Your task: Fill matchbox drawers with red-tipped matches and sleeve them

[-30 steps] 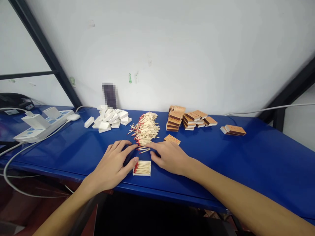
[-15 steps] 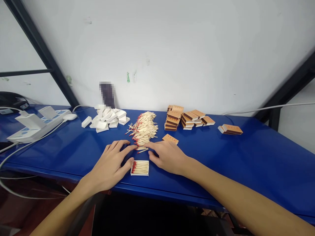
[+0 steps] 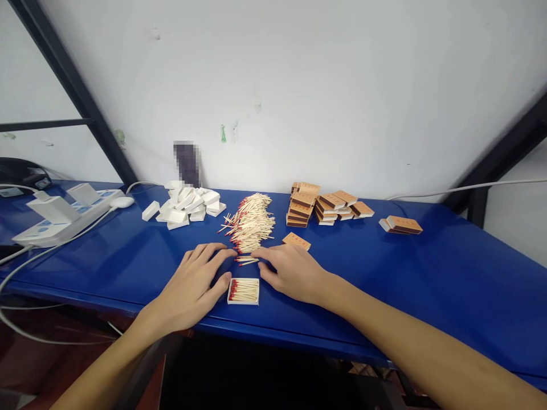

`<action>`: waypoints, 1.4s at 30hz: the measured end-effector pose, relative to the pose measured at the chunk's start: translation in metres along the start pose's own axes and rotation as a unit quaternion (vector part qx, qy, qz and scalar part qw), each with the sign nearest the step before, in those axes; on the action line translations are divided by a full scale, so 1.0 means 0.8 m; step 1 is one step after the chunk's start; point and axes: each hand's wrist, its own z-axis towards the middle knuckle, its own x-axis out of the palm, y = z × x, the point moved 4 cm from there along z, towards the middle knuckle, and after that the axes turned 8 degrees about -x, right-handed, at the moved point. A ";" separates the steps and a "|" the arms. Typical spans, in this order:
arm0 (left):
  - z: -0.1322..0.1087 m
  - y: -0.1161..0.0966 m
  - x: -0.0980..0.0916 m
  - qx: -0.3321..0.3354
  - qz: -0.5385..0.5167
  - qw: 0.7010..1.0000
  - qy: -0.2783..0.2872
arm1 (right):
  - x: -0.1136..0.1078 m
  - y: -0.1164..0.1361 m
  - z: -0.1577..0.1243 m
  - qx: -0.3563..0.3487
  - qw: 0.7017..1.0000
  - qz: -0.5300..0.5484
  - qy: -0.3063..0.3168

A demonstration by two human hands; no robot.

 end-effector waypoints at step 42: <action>0.000 0.001 0.001 0.012 0.001 1.000 0.000 | -0.003 0.001 -0.001 0.003 0.999 0.042 -0.022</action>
